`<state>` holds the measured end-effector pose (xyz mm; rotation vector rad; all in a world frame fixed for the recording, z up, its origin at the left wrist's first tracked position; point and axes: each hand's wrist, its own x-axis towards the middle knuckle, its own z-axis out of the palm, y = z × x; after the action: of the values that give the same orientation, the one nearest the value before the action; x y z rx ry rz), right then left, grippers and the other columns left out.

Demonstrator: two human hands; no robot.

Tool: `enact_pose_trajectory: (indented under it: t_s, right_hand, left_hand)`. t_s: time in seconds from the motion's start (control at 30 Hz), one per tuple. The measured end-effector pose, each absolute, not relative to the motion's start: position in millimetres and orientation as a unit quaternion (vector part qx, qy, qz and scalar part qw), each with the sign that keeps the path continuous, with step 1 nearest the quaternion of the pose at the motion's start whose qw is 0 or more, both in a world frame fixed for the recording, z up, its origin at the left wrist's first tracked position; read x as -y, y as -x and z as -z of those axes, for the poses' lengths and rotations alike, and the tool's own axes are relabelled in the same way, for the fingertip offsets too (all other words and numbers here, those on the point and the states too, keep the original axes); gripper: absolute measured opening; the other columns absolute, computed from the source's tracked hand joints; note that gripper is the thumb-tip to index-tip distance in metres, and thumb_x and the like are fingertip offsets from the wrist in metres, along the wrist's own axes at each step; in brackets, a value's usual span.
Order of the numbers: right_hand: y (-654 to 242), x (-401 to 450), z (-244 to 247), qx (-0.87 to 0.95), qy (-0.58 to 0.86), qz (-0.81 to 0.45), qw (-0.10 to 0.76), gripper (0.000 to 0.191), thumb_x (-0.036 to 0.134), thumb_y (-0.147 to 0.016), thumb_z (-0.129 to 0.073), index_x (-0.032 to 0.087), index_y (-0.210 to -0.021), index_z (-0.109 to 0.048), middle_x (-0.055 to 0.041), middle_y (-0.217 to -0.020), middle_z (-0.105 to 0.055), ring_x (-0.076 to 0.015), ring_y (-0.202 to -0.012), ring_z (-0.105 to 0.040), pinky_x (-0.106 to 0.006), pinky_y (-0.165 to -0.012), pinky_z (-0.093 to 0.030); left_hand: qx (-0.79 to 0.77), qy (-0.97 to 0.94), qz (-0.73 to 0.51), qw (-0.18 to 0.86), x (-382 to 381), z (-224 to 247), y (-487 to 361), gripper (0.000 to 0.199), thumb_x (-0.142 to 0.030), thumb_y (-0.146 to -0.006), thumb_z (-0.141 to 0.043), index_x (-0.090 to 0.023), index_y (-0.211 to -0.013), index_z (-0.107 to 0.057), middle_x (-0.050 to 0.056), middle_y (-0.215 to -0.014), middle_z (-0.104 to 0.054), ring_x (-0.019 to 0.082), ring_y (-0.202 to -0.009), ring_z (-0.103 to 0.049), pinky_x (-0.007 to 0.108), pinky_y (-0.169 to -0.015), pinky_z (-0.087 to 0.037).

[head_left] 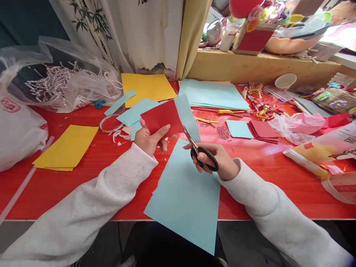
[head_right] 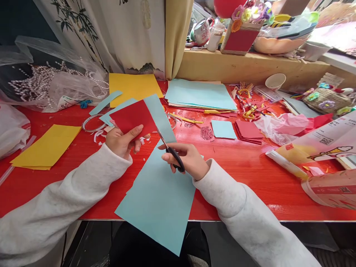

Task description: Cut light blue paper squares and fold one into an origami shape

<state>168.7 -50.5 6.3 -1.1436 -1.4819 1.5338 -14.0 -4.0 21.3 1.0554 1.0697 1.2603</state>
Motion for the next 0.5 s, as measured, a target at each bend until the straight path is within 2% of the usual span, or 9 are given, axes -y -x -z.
enact_pose_trajectory:
  t_s: [0.33, 0.5]
  right_hand:
    - [-163, 50, -7, 0.567, 0.424, -0.599, 0.374, 0.051, 0.05, -0.07, -0.058, 0.013, -0.104, -0.057, -0.0001, -0.062, -0.049, -0.0084, -0.044, -0.047, -0.021, -0.034, -0.028]
    - [-162, 51, -5, 0.568, 0.427, -0.595, 0.375, 0.05, 0.052, -0.07, -0.057, 0.013, -0.102, -0.057, -0.0003, -0.062, -0.049, -0.0082, -0.044, -0.047, -0.021, -0.035, -0.028]
  left_hand:
    - [-0.475, -0.462, -0.524, 0.536, 11, -21, 9, 0.028, -0.031, -0.064, -0.066, -0.016, -0.051, -0.047, -0.002, -0.038, -0.053, 0.009, -0.029, -0.044, 0.025, -0.034, -0.035]
    - [-0.491, -0.472, -0.515, 0.52, 15, -24, 8, 0.026, -0.03, -0.066, -0.065, -0.015, -0.05, -0.051, 0.001, -0.045, -0.059, 0.008, -0.029, -0.044, 0.024, -0.032, -0.034]
